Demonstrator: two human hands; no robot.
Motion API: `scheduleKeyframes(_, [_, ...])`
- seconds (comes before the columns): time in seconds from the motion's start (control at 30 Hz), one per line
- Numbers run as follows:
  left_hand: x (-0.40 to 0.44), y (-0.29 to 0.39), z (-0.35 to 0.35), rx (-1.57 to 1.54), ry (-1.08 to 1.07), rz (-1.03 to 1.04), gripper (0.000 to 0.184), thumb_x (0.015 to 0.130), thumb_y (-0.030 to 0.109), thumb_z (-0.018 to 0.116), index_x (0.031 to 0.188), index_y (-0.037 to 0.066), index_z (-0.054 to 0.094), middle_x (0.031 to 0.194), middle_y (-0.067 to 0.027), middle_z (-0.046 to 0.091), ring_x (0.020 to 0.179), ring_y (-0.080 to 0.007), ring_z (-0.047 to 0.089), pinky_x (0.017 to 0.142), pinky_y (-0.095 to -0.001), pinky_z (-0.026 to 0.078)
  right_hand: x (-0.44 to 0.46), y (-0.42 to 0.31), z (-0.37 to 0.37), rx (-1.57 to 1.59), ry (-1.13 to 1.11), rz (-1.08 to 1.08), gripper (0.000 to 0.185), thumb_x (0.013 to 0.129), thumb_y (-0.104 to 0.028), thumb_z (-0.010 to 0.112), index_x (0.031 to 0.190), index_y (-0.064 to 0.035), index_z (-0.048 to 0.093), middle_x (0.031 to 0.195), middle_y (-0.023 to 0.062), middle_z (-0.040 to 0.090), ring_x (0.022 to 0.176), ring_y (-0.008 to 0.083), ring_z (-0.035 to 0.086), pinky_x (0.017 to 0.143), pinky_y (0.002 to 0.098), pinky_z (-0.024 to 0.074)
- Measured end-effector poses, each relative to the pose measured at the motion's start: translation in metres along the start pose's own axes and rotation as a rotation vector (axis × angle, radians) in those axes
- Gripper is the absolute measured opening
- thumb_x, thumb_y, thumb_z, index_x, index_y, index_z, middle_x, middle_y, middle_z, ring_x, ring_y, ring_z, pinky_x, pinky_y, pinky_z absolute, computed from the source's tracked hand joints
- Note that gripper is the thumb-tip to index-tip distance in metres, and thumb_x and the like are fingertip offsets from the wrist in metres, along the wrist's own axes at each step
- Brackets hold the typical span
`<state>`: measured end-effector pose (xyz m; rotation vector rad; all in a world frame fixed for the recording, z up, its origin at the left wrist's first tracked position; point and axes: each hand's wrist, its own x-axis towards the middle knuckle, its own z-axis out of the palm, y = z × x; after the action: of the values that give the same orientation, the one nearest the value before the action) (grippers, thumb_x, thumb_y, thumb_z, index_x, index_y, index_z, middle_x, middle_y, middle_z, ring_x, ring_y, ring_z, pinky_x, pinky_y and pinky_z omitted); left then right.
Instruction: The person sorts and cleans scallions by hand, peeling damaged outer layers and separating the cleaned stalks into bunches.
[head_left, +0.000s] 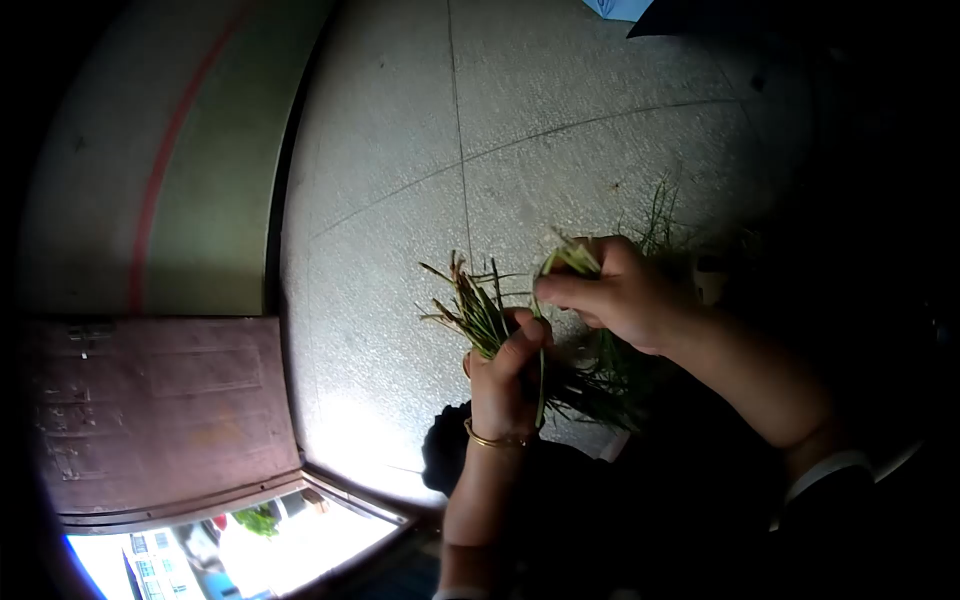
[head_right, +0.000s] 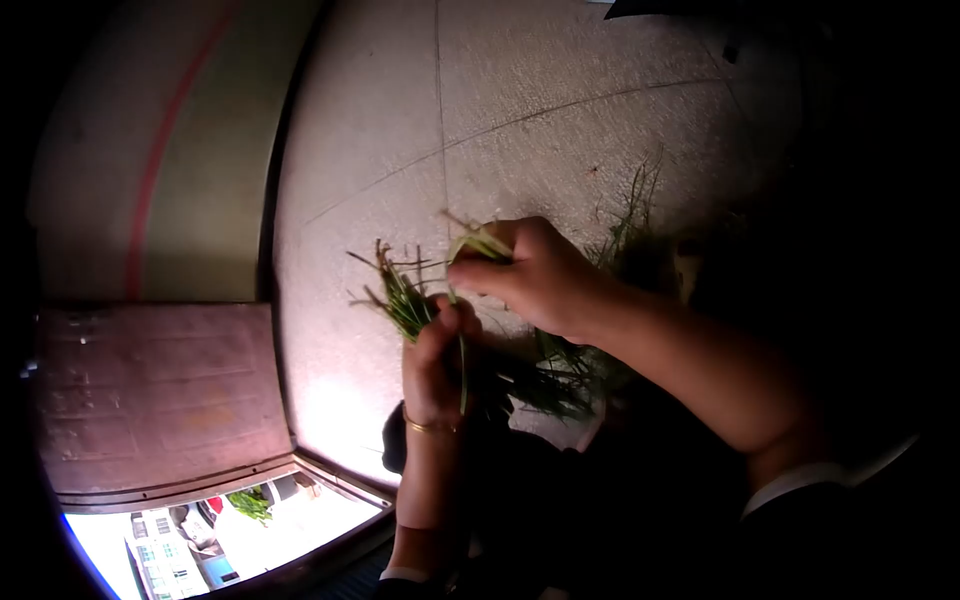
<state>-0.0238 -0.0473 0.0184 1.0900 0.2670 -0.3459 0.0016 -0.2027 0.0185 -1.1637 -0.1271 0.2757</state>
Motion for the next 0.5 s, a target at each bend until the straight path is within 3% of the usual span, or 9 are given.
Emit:
scheduleKeyframes(0.2, [0.000, 0.000, -0.004, 0.091, -0.043, 0.025, 0.010, 0.077, 0.011, 0.057, 0.081, 0.007, 0.048, 0.066, -0.0031, 0.049, 0.048, -0.0094, 0.041, 0.043, -0.0200, 0.035, 0.006, -0.015, -0.021, 0.140, 0.271, -0.111, 0.019, 0.078, -0.019, 0.061, 0.069, -0.0080, 0.048, 0.051, -0.0041, 0.041, 0.038, 0.0029, 0.033, 0.032, 0.0151, 0.0292])
scheduleKeyframes(0.3, [0.000, 0.002, 0.000, 0.044, 0.014, 0.050, 0.014, 0.074, 0.006, 0.061, 0.084, 0.005, 0.052, 0.067, -0.0021, 0.051, 0.051, -0.0090, 0.044, 0.045, -0.0198, 0.036, 0.002, -0.031, -0.028, -0.090, 0.243, -0.073, 0.010, 0.075, -0.009, 0.062, 0.074, -0.0059, 0.052, 0.065, 0.0016, 0.051, 0.053, 0.0107, 0.047, 0.053, 0.0221, 0.0452])
scheduleKeyframes(0.37, [-0.006, 0.005, 0.005, -0.045, 0.038, 0.055, 0.023, 0.070, 0.001, 0.067, 0.090, 0.002, 0.055, 0.070, -0.0024, 0.055, 0.056, -0.0095, 0.049, 0.050, -0.0199, 0.039, 0.001, -0.028, -0.026, -0.356, 0.117, -0.164, 0.007, 0.073, -0.004, 0.060, 0.078, -0.0044, 0.056, 0.072, 0.0035, 0.054, 0.061, 0.0147, 0.050, 0.064, 0.0281, 0.0472])
scheduleKeyframes(0.43, [-0.006, 0.006, 0.005, 0.088, 0.080, 0.070, 0.016, 0.076, 0.007, 0.059, 0.090, 0.003, 0.052, 0.069, -0.0030, 0.051, 0.056, -0.0103, 0.048, 0.048, -0.0199, 0.039, -0.003, -0.026, -0.028, -0.483, -0.007, 0.032, 0.010, 0.074, -0.007, 0.058, 0.083, -0.0035, 0.060, 0.073, 0.0022, 0.057, 0.070, 0.0101, 0.053, 0.064, 0.0260, 0.0446])
scheduleKeyframes(0.5, [-0.007, 0.006, 0.005, 0.062, 0.068, 0.062, 0.016, 0.077, 0.010, 0.059, 0.089, 0.003, 0.052, 0.071, -0.0025, 0.052, 0.054, -0.0101, 0.047, 0.046, -0.0196, 0.038, -0.002, -0.022, -0.028, -0.439, -0.177, -0.026, 0.011, 0.076, -0.009, 0.059, 0.085, -0.0027, 0.060, 0.078, 0.0033, 0.060, 0.069, 0.0094, 0.054, 0.064, 0.0251, 0.0448])
